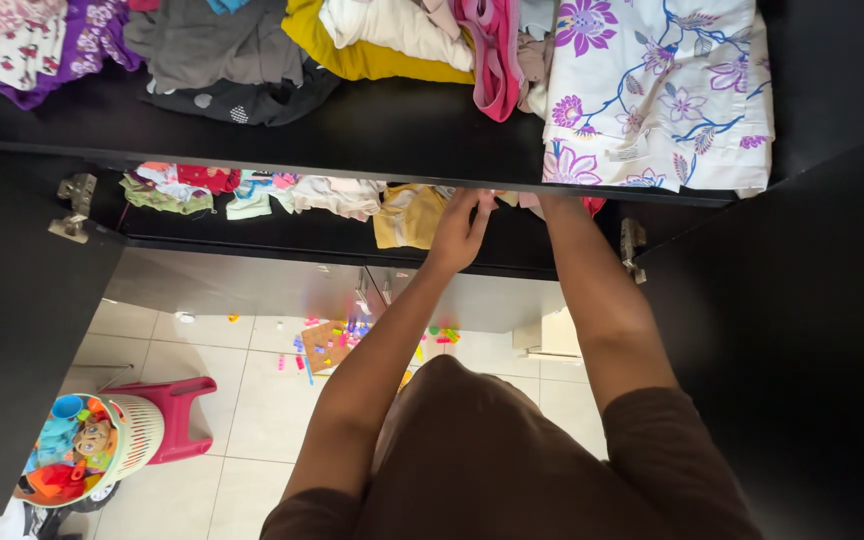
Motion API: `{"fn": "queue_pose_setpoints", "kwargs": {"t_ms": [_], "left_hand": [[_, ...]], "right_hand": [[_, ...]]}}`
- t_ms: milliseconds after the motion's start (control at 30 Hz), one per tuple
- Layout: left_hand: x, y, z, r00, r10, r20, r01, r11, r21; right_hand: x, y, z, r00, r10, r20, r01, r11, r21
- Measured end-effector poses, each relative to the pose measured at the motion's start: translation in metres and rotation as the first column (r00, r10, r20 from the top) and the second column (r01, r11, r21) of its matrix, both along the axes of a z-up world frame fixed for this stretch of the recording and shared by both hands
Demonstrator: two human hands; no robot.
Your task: The person picks up folded clothes from a bed and places them into a wardrobe.
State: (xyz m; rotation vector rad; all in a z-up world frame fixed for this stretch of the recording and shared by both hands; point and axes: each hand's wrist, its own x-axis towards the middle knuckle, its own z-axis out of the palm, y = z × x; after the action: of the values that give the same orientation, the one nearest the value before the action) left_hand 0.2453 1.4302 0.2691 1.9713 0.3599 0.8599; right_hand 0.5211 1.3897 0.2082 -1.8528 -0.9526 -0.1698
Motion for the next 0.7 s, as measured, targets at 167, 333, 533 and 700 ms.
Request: {"fn": "queue_pose_setpoints", "kwargs": {"t_ms": [167, 333, 533, 700], "left_hand": [[-0.054, -0.014, 0.013, 0.975, -0.023, 0.219, 0.001, 0.995, 0.098], [-0.095, -0.039, -0.031, 0.983, -0.094, 0.161, 0.092, 0.996, 0.02], [-0.169, -0.111, -0.093, 0.918, -0.39, -0.064, 0.379, 0.915, -0.139], [-0.247, -0.196, -0.125, 0.726, -0.667, -0.168, 0.567, 0.718, -0.404]], "right_hand": [[-0.024, -0.02, -0.023, 0.935, -0.002, 0.355, 0.083, 0.973, -0.214], [-0.215, -0.108, 0.048, 0.922, -0.121, 0.367, 0.123, 0.992, 0.017], [-0.377, -0.277, -0.185, 0.981, -0.054, -0.184, 0.017, 0.98, -0.197], [-0.542, -0.477, -0.29, 0.258, -0.452, -0.854, 0.278, 0.881, -0.382]]}}
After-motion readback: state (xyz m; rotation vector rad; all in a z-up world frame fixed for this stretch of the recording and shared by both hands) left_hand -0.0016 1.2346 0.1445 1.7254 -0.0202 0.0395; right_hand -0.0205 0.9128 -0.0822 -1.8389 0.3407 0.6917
